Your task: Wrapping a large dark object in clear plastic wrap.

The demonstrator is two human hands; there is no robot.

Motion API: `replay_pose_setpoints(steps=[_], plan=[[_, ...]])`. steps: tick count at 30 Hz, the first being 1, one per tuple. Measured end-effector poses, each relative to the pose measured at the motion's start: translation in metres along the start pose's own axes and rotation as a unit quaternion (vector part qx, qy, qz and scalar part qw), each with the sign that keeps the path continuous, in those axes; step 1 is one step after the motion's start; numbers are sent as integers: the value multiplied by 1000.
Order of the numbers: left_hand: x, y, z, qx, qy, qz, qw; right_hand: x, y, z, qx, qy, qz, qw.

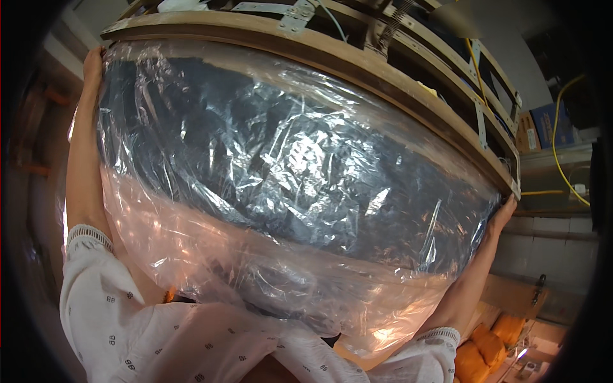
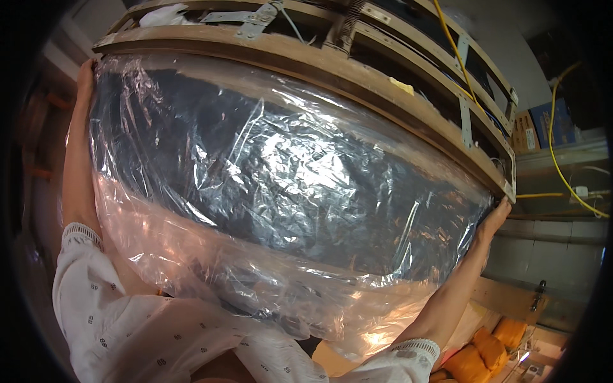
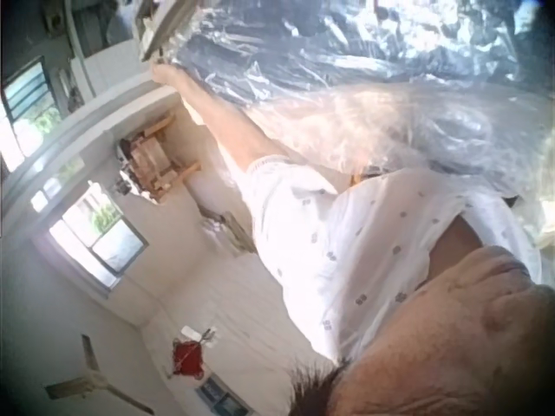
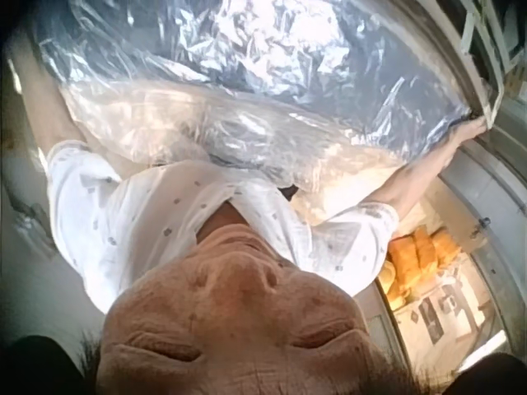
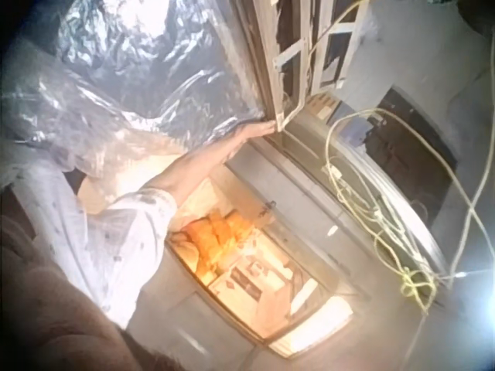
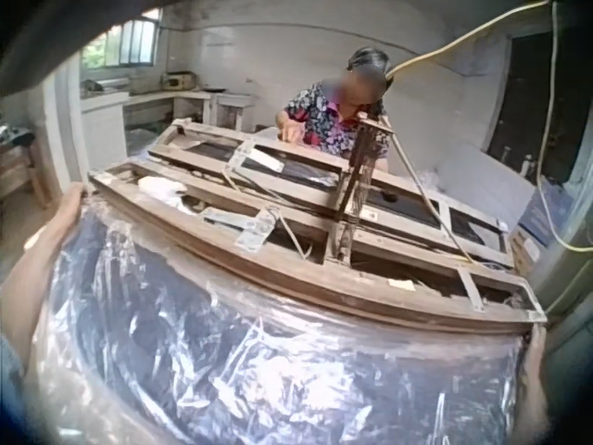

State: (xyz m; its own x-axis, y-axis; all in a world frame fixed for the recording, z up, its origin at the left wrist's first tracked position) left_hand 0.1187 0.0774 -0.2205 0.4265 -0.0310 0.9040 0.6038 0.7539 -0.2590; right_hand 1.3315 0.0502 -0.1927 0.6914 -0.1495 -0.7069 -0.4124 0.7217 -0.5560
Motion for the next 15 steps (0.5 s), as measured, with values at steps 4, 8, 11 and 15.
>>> replay_pose_setpoints(steps=[4, 8, 11, 15], plan=[[51, 96, -76, -45, 80, 40, 995, -4, -25, 3, -40, -38, -181, 982], [62, -17, -19, -179, 98, 122, 971, -73, -2, -54, -77, -240, -360, 898], [95, -20, -12, -147, 162, 179, 959, -95, -25, -97, -190, -205, -65, 958], [146, -7, -43, -118, 260, 435, 854, -121, -27, -159, -327, -68, 77, 940]])
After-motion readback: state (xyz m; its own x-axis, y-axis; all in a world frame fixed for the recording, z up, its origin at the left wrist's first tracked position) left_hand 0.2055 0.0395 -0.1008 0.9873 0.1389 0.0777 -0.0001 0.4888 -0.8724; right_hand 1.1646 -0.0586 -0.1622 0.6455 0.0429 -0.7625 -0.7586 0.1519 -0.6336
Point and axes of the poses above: each hand's wrist, its own z-axis towards the middle knuckle, its own y-axis out of the palm, x = y × z, the point moved 9 cm from there along z, towards the middle knuckle, and after that the axes turned 12 degrees about -z, right-handed, at the moved point
